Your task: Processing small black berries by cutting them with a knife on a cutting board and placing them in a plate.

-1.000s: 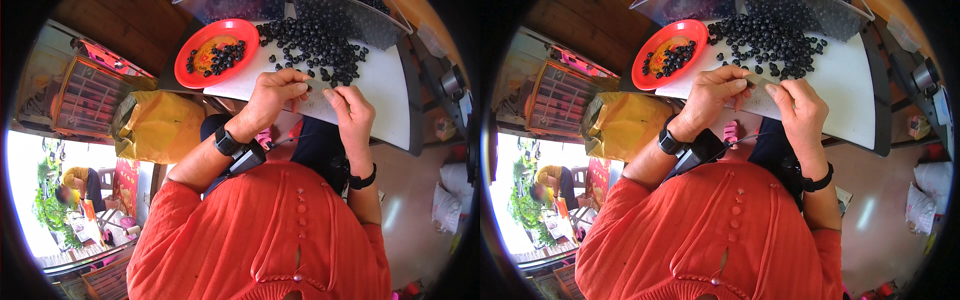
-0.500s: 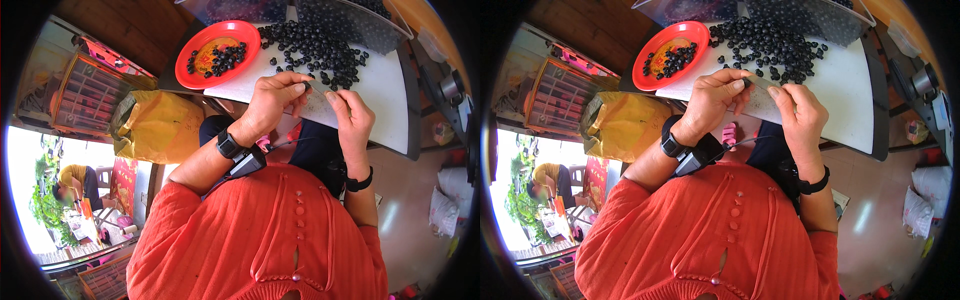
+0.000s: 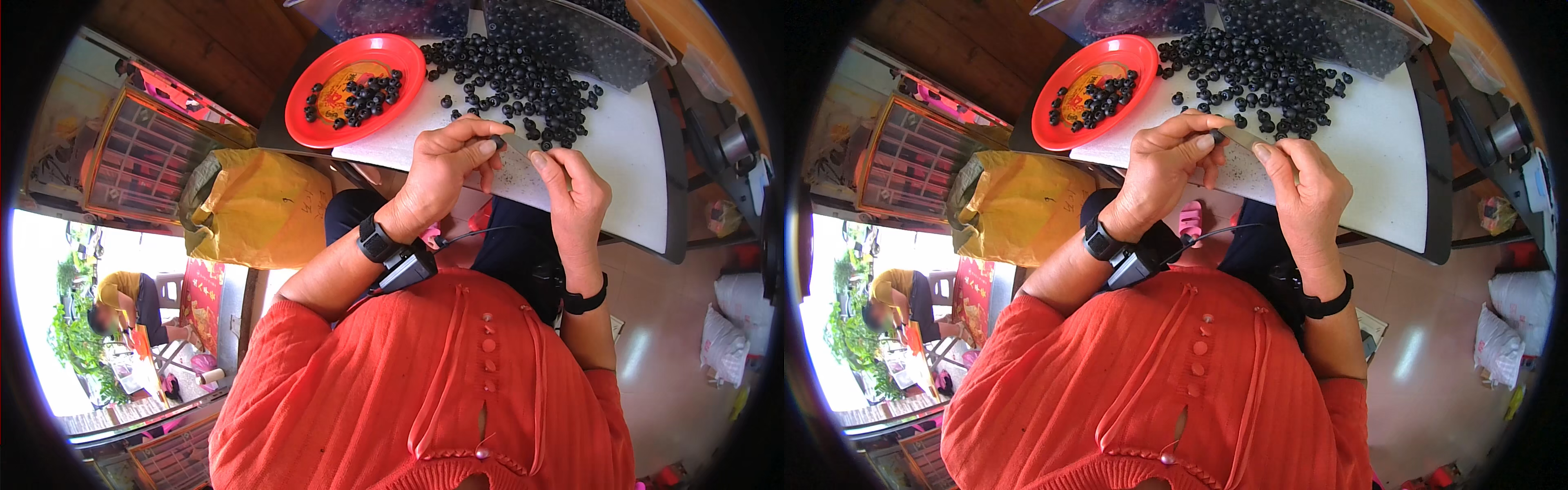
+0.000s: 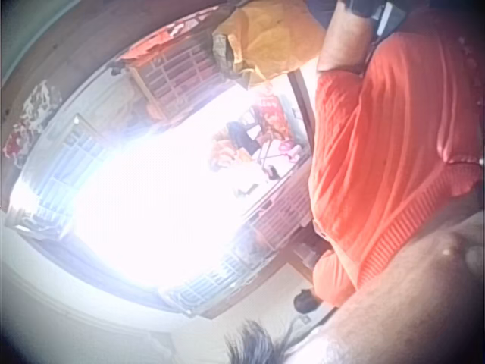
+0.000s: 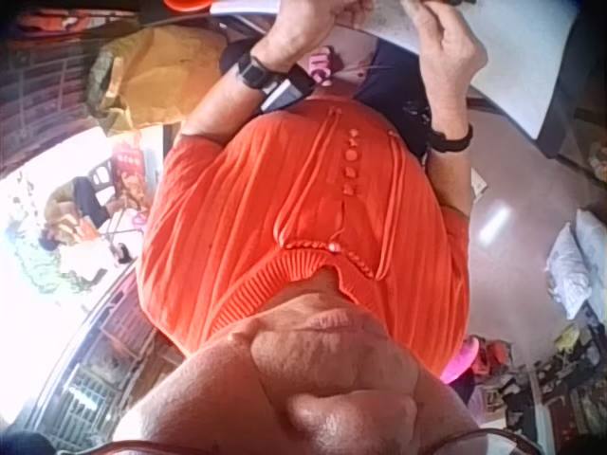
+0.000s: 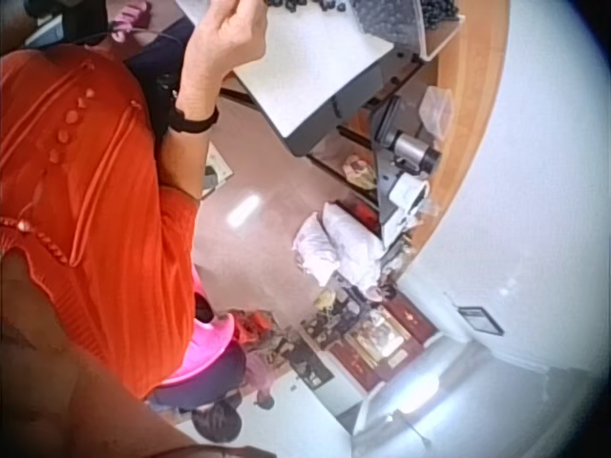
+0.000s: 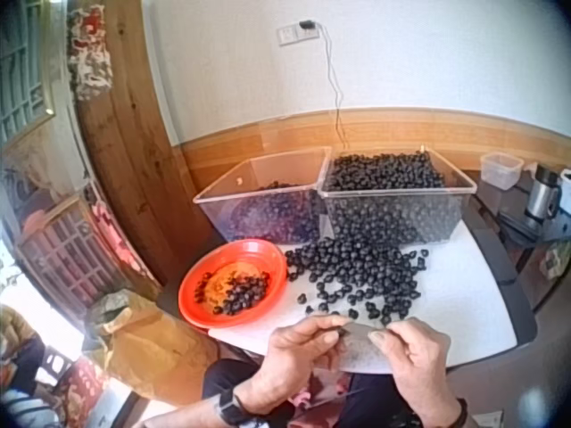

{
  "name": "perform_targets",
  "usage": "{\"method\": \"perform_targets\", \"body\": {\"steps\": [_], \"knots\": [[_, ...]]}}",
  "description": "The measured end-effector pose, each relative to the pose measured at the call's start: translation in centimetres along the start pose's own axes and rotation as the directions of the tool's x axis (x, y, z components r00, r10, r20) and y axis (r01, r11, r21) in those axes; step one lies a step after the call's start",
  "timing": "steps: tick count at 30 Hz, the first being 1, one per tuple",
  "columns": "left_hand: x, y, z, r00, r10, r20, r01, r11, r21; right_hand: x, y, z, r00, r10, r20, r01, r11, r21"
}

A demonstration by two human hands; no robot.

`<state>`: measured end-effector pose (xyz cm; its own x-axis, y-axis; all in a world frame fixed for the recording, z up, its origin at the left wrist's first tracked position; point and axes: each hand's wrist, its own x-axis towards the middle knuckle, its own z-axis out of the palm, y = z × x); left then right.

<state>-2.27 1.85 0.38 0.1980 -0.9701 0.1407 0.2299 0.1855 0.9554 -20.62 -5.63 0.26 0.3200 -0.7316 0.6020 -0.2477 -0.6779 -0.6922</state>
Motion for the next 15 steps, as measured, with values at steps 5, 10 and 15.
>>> {"method": "perform_targets", "body": {"steps": [5,10,15], "knots": [[0.08,-0.31,0.02,0.999,0.037,0.022,-0.037,0.999,-0.002,0.00,0.32,0.03,1.000,-0.004,0.001,0.004,1.000,-0.002],[0.10,-0.55,-0.15,0.998,0.054,0.034,-0.054,0.998,-0.021,0.14,0.37,-0.01,1.000,-0.002,0.023,0.002,1.000,0.000],[0.10,-0.39,0.01,0.998,0.050,0.031,-0.050,0.999,-0.015,0.16,0.51,-0.09,1.000,-0.008,0.030,0.007,1.000,0.012]]}}
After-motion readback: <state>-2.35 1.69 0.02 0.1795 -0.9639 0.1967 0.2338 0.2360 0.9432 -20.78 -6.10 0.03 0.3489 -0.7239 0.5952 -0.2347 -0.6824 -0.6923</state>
